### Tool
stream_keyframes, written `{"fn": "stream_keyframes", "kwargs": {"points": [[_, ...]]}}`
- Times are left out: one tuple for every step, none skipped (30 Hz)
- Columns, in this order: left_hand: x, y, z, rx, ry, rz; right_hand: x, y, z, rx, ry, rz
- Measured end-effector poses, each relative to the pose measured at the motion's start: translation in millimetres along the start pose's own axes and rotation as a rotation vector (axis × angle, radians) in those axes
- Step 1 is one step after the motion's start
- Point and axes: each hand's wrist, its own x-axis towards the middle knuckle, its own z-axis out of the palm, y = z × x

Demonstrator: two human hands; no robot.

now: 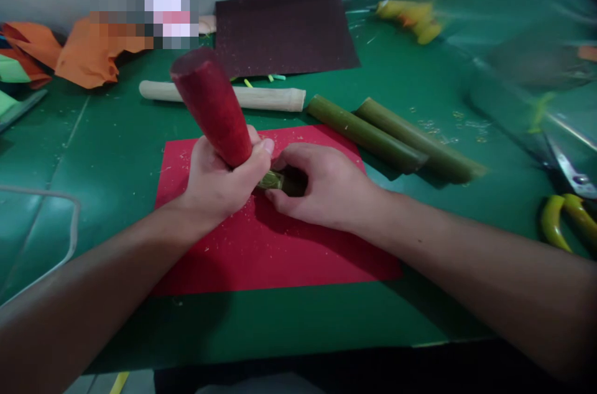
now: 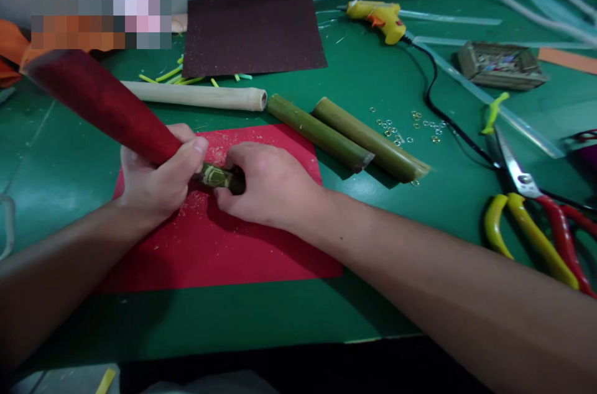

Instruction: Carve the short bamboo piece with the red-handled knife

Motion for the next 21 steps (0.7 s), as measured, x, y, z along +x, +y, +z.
{"fn": "stream_keyframes", "kwargs": {"points": [[1,0,-0.1,-0.002,-0.002,0.000,0,0,0,-0.008,0.013,-0.010],[1,1,-0.3,0.000,-0.005,0.005,0,0,0,-0.020,0.028,-0.018],[2,1,-0.6,0.004,-0.013,0.014,0,0,0,-0.035,0.041,-0.022],[3,1,-0.9,0.012,-0.024,0.024,0,0,0,-0.053,0.048,-0.028],[4,1,-1.2,0.025,-0.036,0.034,0,0,-1,-0.071,0.047,-0.035],[4,2,-1.6,0.042,-0.046,0.044,0,0,-2,-0.090,0.041,-0.039],[5,2,-1.8,0.060,-0.048,0.048,0,0,-2,-0.107,0.034,-0.046],[6,3,-2.0,0.077,-0.049,0.046,0,0,-3,-0.125,0.028,-0.053],[7,5,-2.1,0.093,-0.050,0.037,0,-1,-3,-0.142,0.024,-0.060],[8,6,-2.1,0.107,-0.053,0.023,-1,-1,-3,-0.157,0.021,-0.065],[8,8,-2.0,0.118,-0.058,0.005,-1,-2,-3,-0.171,0.019,-0.066],[9,9,-1.6,0.126,-0.065,-0.012,-1,-3,-3,-0.177,0.015,-0.064],[9,10,-1.1,0.131,-0.070,-0.023,-2,-4,-3,-0.178,0.007,-0.061],[10,11,-0.4,0.133,-0.070,-0.030,-2,-5,-2,-0.176,0.001,-0.054],[10,11,0.5,0.134,-0.062,-0.033,-2,-6,-2,-0.172,-0.004,-0.047],[10,11,1.4,0.137,-0.051,-0.033,-2,-6,-2,-0.168,-0.009,-0.040],[9,10,2.3,0.143,-0.034,-0.032,-2,-6,-1,-0.165,-0.012,-0.032],[9,9,3.2,0.150,-0.015,-0.028,-2,-7,-1,-0.161,-0.013,-0.025],[9,8,3.8,0.157,0.005,-0.023,-1,-7,-1,-0.160,-0.013,-0.018],[8,7,4.3,0.161,0.025,-0.017,-1,-6,-1,-0.159,-0.014,-0.013],[8,6,4.5,0.162,0.041,-0.011,-1,-6,-1,-0.159,-0.015,-0.010]]}}
